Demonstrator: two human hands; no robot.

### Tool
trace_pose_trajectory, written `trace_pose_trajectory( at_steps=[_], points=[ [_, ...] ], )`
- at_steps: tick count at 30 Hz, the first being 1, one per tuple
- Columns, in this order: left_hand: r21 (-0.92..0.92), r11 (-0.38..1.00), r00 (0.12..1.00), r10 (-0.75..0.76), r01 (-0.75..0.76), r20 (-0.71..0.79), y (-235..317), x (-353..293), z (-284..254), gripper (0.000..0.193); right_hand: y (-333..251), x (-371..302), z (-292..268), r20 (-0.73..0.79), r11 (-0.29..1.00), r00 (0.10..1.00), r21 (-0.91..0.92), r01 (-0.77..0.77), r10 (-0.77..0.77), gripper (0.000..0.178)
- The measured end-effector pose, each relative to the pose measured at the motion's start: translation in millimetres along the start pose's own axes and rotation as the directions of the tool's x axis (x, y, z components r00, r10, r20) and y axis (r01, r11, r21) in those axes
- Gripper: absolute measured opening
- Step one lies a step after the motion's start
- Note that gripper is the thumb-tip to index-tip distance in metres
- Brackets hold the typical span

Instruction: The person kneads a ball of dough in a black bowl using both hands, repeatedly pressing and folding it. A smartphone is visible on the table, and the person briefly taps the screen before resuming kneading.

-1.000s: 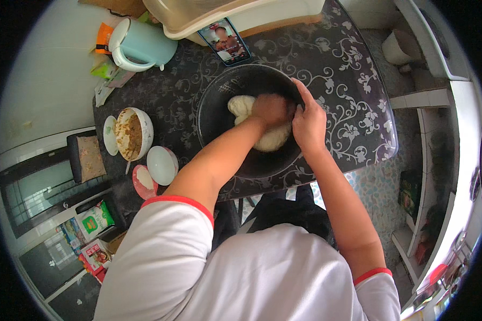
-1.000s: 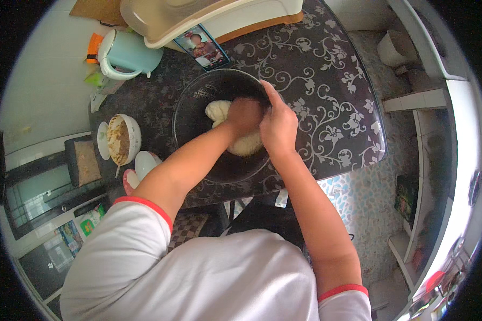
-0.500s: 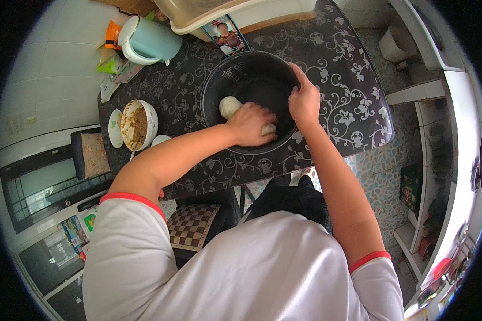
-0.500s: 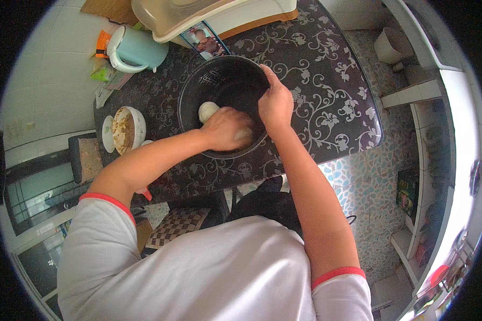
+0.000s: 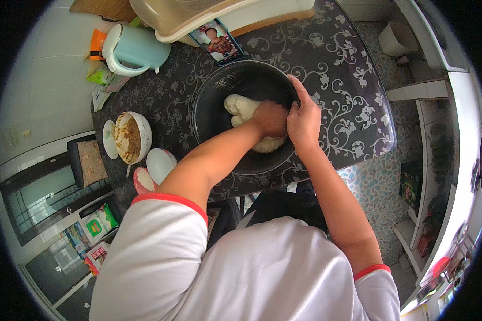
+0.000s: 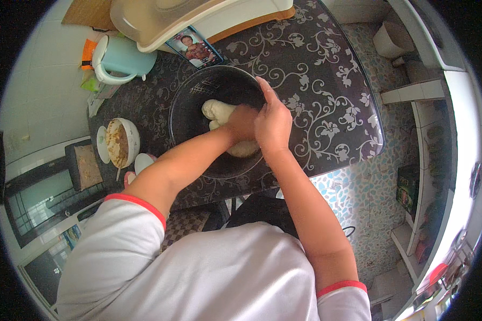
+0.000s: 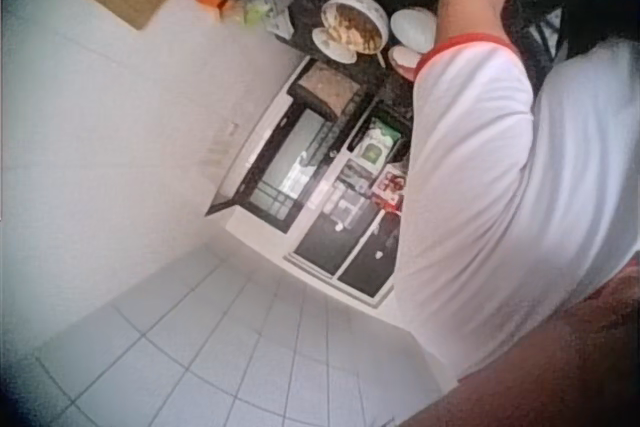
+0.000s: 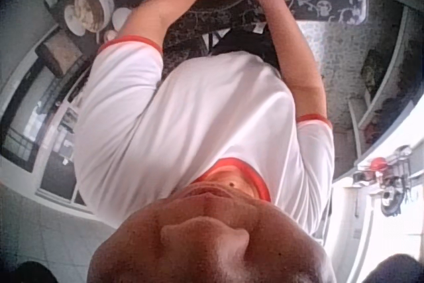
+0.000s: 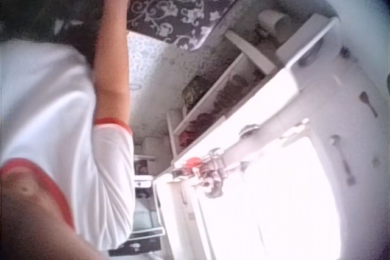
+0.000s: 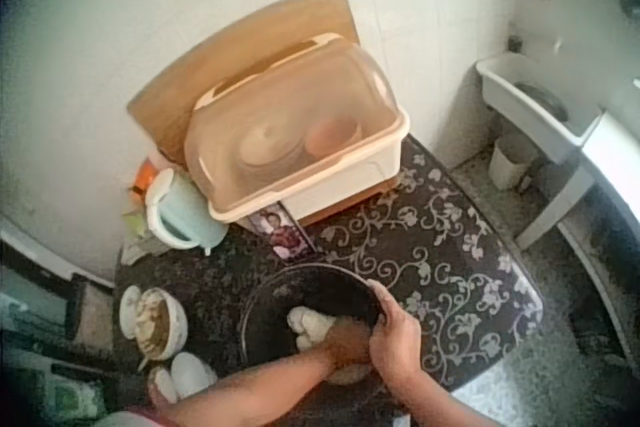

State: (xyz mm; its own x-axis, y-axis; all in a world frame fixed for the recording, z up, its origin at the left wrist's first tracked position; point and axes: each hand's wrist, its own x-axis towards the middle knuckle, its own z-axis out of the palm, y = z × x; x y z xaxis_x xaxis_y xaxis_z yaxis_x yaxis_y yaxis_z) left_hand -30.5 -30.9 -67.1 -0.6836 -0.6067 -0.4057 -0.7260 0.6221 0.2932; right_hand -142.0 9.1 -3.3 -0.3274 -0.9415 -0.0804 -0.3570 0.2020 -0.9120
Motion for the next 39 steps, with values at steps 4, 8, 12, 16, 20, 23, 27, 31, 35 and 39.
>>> trace_pose_trajectory(
  at_steps=[4, 8, 12, 16, 20, 23, 27, 31, 35, 39],
  points=[
    [-0.028, 0.995, 0.989, -0.096, 0.094, -0.111, -15, 19, 8, 0.025, -4, 2, 1, -0.035, 0.999, 0.999, -0.015, -0.034, 0.033, 0.054],
    [-0.18, 0.981, 0.755, -0.069, -0.066, -0.652, -29, 30, 11, 0.027, -6, -2, 2, -0.072, 0.999, 0.997, 0.036, -0.028, 0.03, 0.055],
    [-0.63, 0.751, 0.573, -0.609, 0.197, -0.548, -22, -5, -38, 0.038, 4, -14, 8, -0.216, 0.984, 0.976, 0.176, 0.014, 0.025, 0.059],
    [-0.691, 0.517, 0.388, -0.851, 0.505, -0.354, -44, -12, -1, 0.065, -1, -50, 14, -0.33, 0.942, 0.923, 0.324, -0.084, 0.196, 0.062],
    [-0.751, 0.438, 0.57, -0.816, 0.494, -0.101, -50, -4, -6, 0.087, 10, -92, 17, -0.248, 0.945, 0.958, 0.322, -0.056, 0.142, 0.057],
    [-0.705, 0.512, 0.712, -0.702, 0.491, -0.014, -53, -5, -8, 0.077, 22, -72, 0, -0.174, 0.981, 0.984, 0.196, -0.009, 0.043, 0.051],
    [-0.888, 0.372, 0.83, -0.557, 0.27, 0.019, -37, -20, -14, 0.044, 30, 4, -19, -0.052, 0.966, 0.965, 0.021, 0.258, -0.257, 0.05],
    [-0.776, 0.595, 0.797, -0.563, 0.207, -0.219, 23, -63, -31, 0.035, 17, 11, -23, 0.121, 0.989, 0.982, -0.012, 0.148, -0.146, 0.054],
    [-0.487, 0.826, 0.757, -0.504, 0.283, -0.416, 61, -85, -30, 0.027, 12, 9, -21, 0.097, 0.993, 0.988, 0.002, 0.119, -0.119, 0.057],
    [-0.276, 0.919, 0.75, -0.389, 0.28, -0.535, 46, -53, 1, 0.022, 3, 6, -24, 0.126, 0.993, 0.986, -0.035, 0.114, -0.108, 0.054]
  ],
)
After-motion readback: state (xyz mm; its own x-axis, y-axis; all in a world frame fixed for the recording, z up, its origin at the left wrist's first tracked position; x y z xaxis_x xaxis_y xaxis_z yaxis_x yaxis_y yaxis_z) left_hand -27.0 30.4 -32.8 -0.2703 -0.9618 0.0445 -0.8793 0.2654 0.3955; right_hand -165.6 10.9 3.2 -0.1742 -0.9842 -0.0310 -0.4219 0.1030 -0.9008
